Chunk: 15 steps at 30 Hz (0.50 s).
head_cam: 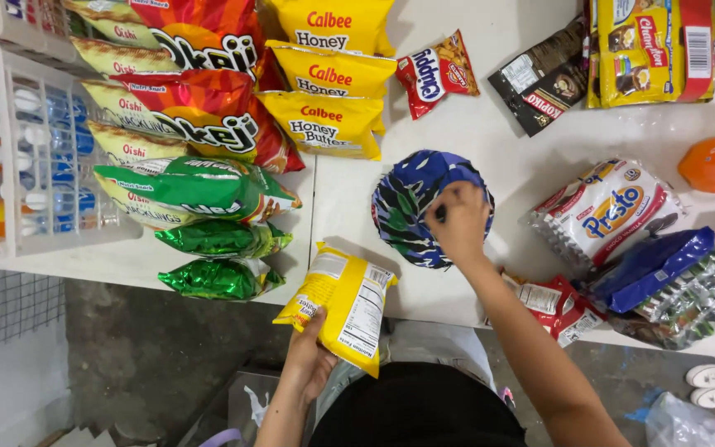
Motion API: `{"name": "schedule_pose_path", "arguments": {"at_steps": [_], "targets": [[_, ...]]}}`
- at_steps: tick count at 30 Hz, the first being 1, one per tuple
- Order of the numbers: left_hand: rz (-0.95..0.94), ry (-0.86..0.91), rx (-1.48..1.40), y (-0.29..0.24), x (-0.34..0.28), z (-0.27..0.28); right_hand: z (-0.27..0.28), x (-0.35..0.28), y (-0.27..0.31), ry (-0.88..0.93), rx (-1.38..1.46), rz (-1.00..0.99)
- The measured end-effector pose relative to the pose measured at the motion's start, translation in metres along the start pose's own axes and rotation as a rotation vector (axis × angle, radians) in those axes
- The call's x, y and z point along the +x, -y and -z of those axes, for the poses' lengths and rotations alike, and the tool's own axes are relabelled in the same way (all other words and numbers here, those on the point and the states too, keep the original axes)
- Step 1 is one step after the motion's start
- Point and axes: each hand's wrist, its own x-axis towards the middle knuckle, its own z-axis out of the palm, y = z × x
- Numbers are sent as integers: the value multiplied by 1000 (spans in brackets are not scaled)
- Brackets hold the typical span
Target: Wiping down various bags of snacks and crackers with a cloth at a store counter.
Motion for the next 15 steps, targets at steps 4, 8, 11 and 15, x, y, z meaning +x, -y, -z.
{"name": "schedule_pose_path", "arguments": {"at_steps": [4,8,11,15], "targets": [[-25,29,0,-1,4,13,-22,29,-73,-252,-88,-74],[-81,31,-6,-1,16,20,-12,37,-73,85,-61,-279],[-85,42,-14,-2,20,19,1,9,-16,90,-109,-19],[-88,50,39,-5,21,14,-26,-31,29,117,-304,229]]}}
